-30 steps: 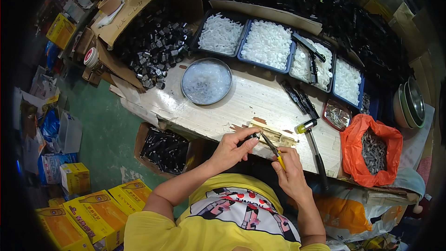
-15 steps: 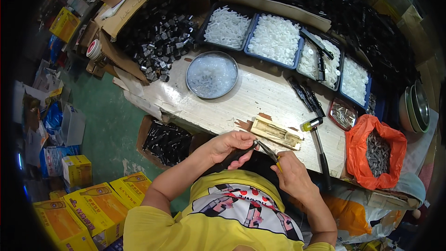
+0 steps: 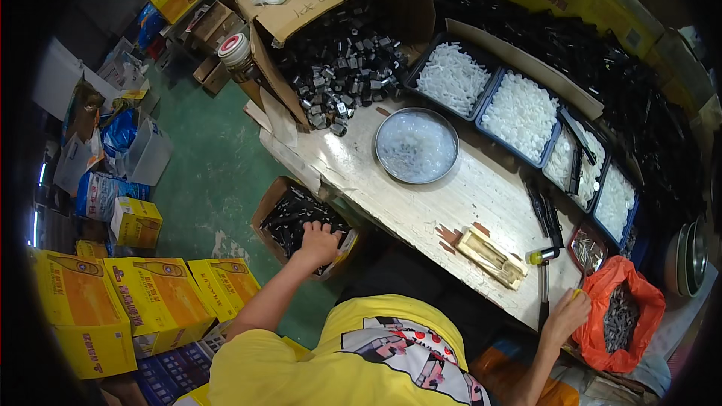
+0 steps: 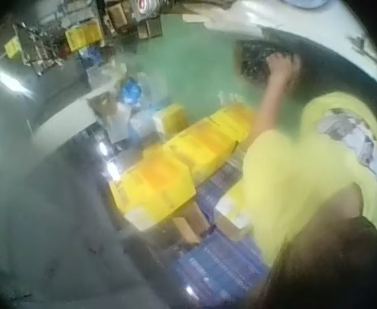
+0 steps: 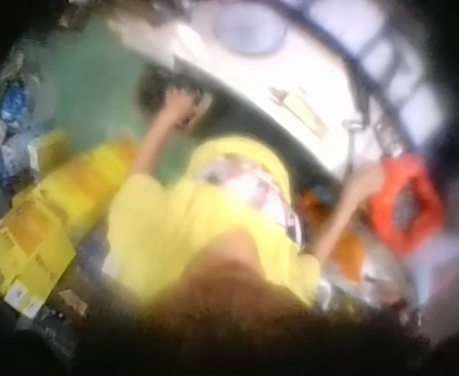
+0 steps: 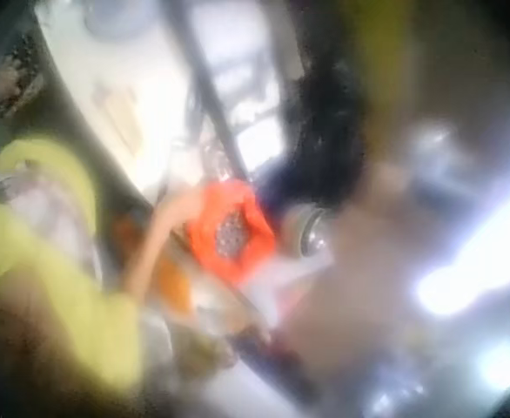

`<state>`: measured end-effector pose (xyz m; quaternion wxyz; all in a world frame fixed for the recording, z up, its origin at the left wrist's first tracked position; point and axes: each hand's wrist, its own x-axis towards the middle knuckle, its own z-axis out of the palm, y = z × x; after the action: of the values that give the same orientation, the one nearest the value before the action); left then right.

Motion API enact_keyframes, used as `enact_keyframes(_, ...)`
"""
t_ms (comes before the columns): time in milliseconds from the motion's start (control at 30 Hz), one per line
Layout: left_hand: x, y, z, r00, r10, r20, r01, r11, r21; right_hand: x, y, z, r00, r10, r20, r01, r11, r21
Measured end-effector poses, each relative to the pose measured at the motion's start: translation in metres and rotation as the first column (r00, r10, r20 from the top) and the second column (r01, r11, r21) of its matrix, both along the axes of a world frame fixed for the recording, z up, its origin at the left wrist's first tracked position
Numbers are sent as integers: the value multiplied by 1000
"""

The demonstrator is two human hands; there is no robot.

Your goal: The person assembles small metal lock cylinders at a cluttered workbench. They pick up lock bodies, pins, and white plastic components, insert them into a wooden jig, and use a hammer to tap the parts into place. The person handles the components one at a time, repeatedly striking the assembly with a hammer before moving the finished unit aside.

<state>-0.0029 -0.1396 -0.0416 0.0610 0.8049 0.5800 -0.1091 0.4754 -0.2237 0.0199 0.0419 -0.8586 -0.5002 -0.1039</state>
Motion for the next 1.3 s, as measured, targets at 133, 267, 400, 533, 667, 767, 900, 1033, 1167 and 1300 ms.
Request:
enact_keyframes(133, 4, 56, 67, 558, 539, 631, -223, 830, -512, 27, -10, -23, 974, -139, 180, 155, 984, -83)
enact_keyframes(267, 3, 129, 57, 740, 215, 638, -489, 822, 290, 22, -2, -16, 960, -135, 246, 125, 991, 55)
enact_keyframes(400, 8, 165, 29, 817, 209, 537, -512, 692, 509, 3, 39, 24, 946, 324, -19, -294, 880, 373)
enact_keyframes(533, 4, 173, 26, 817, 227, 530, -515, 700, 494, -32, 86, 23, 867, 491, -82, -443, 836, 325)
enact_keyframes(667, 4, 153, 31, 803, 49, 595, -407, 774, 485, -51, 135, 2, 870, 493, -17, -472, 840, 267)
enact_keyframes(767, 18, 122, 42, 676, 134, 725, -441, 861, 252, -61, 154, -9, 854, 519, 9, -508, 831, 225)
enact_keyframes(900, 29, 97, 41, 677, -53, 734, -296, 893, 337, -73, 148, -16, 813, 582, -18, -570, 801, 183)
enact_keyframes(1033, 30, 95, 41, 751, -100, 653, -261, 863, 433, -67, 134, -8, 771, 619, -150, -558, 769, 311)
enact_keyframes(1167, 38, 91, 47, 537, 44, 843, -355, 918, 177, -6, 132, 10, 783, 475, -401, -248, 830, 499)
enact_keyframes(1300, 51, 87, 49, 190, 127, 973, -304, 951, -65, 14, 127, 17, 820, 370, -438, -236, 914, 330)
